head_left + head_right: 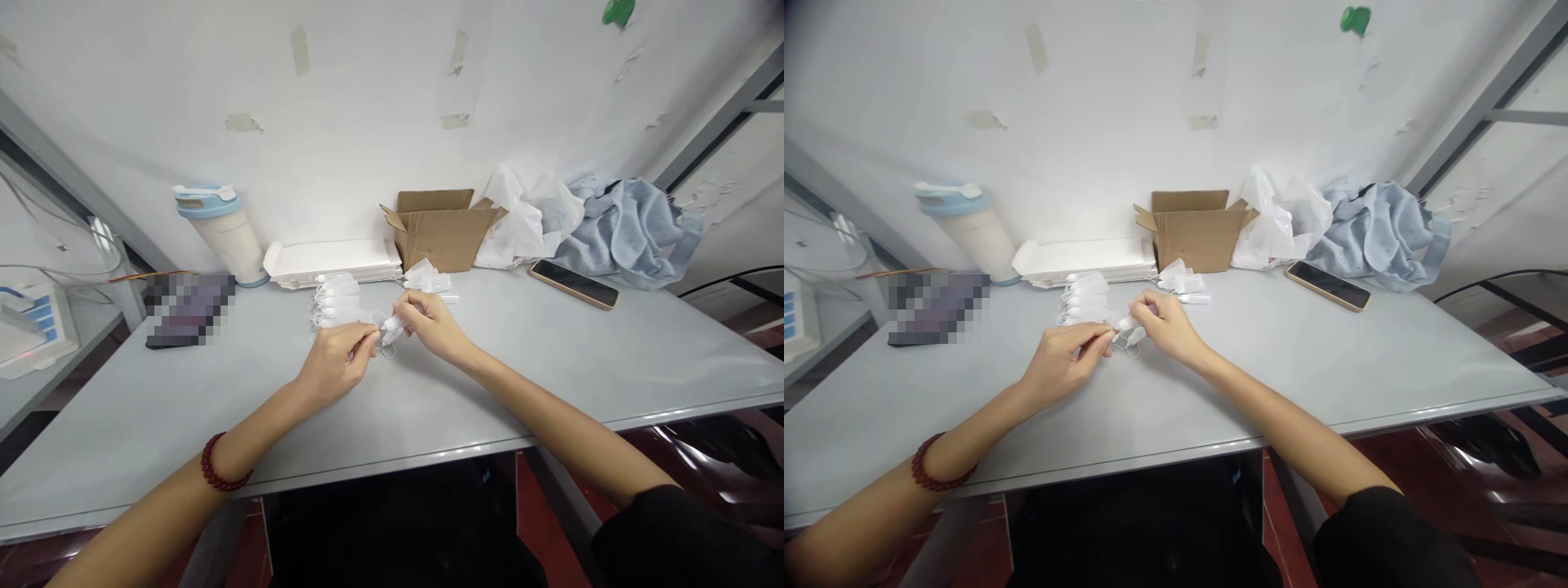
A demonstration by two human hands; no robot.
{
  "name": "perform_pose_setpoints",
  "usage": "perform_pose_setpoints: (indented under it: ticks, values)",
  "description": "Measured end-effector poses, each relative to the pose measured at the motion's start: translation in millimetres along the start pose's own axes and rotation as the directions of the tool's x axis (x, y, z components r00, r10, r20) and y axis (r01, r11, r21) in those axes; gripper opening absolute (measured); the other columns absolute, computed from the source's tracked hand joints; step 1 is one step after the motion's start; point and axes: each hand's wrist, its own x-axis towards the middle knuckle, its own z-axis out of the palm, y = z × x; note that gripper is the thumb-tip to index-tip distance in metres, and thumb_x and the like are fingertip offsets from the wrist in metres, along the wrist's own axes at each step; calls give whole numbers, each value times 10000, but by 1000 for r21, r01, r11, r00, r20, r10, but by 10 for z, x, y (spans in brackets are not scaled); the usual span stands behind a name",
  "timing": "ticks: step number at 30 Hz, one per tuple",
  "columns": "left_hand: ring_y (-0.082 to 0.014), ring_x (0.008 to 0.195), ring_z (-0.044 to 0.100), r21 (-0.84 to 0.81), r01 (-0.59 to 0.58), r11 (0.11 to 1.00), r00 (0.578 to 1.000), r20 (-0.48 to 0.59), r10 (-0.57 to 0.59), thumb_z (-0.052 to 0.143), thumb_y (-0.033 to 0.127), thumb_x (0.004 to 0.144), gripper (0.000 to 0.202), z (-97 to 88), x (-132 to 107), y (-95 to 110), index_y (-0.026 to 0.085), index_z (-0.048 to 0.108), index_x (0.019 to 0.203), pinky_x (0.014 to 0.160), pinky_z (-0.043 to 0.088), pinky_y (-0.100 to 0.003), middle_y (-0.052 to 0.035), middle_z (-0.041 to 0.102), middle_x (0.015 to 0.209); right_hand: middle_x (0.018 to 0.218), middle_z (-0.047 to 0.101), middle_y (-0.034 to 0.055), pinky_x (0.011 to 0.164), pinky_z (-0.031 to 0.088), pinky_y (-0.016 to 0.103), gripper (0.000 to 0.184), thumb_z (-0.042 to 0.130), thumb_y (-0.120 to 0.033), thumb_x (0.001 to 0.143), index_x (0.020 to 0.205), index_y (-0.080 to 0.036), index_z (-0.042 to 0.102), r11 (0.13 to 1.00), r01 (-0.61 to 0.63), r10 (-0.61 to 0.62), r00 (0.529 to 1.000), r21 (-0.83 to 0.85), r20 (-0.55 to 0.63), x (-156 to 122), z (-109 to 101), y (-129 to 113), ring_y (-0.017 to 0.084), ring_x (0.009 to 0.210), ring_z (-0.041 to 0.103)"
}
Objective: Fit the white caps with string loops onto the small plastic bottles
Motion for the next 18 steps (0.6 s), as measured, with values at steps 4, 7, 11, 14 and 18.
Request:
perform_pose_setpoints:
  ticks: [4,7,11,14,18]
  values:
    - [-92,485,478,0,-14,1000,1000,4,14,456,156,887,228,-1,-10,-2,164,612,721,501,359,-211,18,597,578,600,508,-31,532,359,239,217,494,-317,819,664,-169,522,1000,11,-11,1000,17,7,-7,5,-4,91,524,464]
    - [-88,476,464,-1,-29,1000,1000,4,29,463,148,885,220,2,-19,-7,161,613,725,494,350,-211,21,593,575,610,516,-29,528,361,239,215,498,-320,820,671,-168,523,1000,5,-6,1000,25,14,-7,8,4,90,524,462]
    - [-88,485,479,-6,-36,999,999,6,36,464,144,886,213,11,-18,-16,155,618,738,496,356,-208,19,598,583,623,528,-24,544,377,237,205,498,-305,824,676,-166,528,999,21,-21,1000,25,23,1,4,12,92,547,472]
    - [-96,512,508,-6,-29,1000,999,12,29,475,157,887,204,6,6,-13,149,626,752,510,369,-210,10,614,600,645,546,-16,577,391,240,199,508,-289,820,669,-163,537,998,60,-60,998,-11,18,17,-31,-6,98,586,482]
    - [-102,536,526,-26,2,1000,1000,-9,-2,508,187,890,173,-27,51,11,143,656,812,514,374,-211,5,633,623,656,544,-12,594,388,243,221,524,-308,825,661,-161,539,992,116,-117,993,-40,-21,38,-108,-44,104,615,478]
